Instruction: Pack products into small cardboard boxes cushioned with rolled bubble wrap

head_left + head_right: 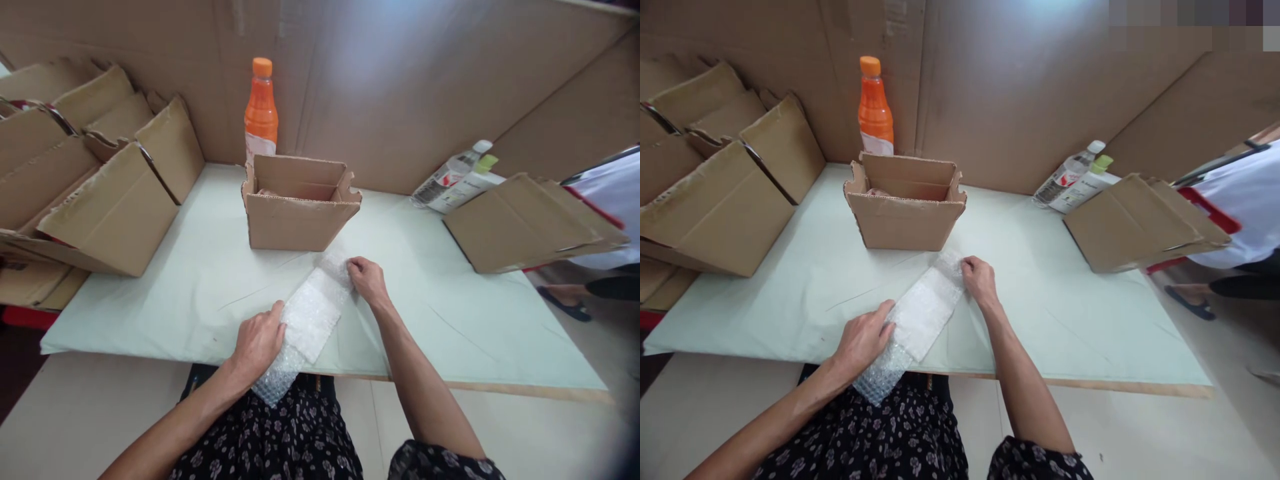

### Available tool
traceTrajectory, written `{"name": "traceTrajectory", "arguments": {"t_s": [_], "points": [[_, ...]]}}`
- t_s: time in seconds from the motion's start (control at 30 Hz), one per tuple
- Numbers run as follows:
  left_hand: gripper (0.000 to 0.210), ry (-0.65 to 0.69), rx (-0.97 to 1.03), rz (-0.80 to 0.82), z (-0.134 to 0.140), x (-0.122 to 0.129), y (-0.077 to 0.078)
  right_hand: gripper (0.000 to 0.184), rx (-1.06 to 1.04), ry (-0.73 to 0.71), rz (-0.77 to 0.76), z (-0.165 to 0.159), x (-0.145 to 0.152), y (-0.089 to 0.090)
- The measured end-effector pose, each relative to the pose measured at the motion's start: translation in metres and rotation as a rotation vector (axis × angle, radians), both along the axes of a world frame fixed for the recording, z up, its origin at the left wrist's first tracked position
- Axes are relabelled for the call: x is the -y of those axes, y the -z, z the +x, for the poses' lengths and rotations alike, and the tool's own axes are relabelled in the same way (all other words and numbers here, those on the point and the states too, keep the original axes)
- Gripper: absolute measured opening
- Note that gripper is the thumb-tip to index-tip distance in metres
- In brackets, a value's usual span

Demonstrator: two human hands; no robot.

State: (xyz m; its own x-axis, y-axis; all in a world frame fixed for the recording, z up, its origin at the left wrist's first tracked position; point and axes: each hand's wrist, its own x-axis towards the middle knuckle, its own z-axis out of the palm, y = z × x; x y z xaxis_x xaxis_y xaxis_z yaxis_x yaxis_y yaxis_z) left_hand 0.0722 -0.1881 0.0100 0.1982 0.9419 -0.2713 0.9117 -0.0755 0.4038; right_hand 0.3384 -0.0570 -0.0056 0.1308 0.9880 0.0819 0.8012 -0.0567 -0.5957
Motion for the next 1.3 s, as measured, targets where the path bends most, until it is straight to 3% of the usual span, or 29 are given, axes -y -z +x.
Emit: {"name": "traceTrajectory", "arguments": {"t_s": [0.23, 0.33, 0.4, 0.5, 0.57, 0.63, 0.8, 0.93, 1.07, 1.17, 1.3], "points": [[0.046, -0.058, 0.108, -0.115, 0.003, -0.002, -0.006, 0.031, 0.042, 0.036, -0.037, -0.009, -0.013, 0.007], [0.048, -0.061, 0.152, -0.133, 0.005, -0.001, -0.007, 0.030, 0.094, 0.053, -0.001, -0.009, 0.000, -0.008], [0.049, -0.067, 0.207, -0.137, 0.003, -0.001, -0.006, 0.035, 0.166, 0.016, 0.114, -0.007, 0.024, -0.024], [0.050, -0.099, 0.345, -0.166, -0.003, -0.001, -0.003, 0.034, 0.253, -0.306, 0.280, -0.009, 0.076, -0.044], [0.051, -0.130, 0.445, -0.188, -0.005, -0.001, 0.000, 0.032, 0.263, -0.595, 0.235, -0.018, 0.110, -0.046], [0.051, -0.167, 0.542, -0.193, -0.006, 0.000, 0.003, 0.032, 0.292, -0.758, 0.155, -0.033, 0.134, -0.038], [0.049, -0.295, 0.771, -0.249, 0.000, 0.008, 0.014, 0.013, 0.267, -0.684, 0.226, -0.054, 0.141, -0.015], [0.056, -0.408, 0.966, -0.363, 0.004, 0.015, 0.020, 0.014, 0.196, -0.675, 0.250, -0.053, 0.135, -0.022], [0.064, -0.452, 1.134, -0.444, 0.003, 0.021, 0.017, 0.010, 0.241, -0.757, 0.169, -0.055, 0.140, -0.026], [0.073, -0.428, 1.205, -0.504, 0.000, 0.026, 0.010, 0.015, 0.236, -0.790, 0.150, -0.055, 0.146, -0.025], [0.079, -0.405, 1.217, -0.538, -0.003, 0.028, 0.006, 0.030, 0.232, -0.766, 0.237, -0.050, 0.150, -0.023]]}}
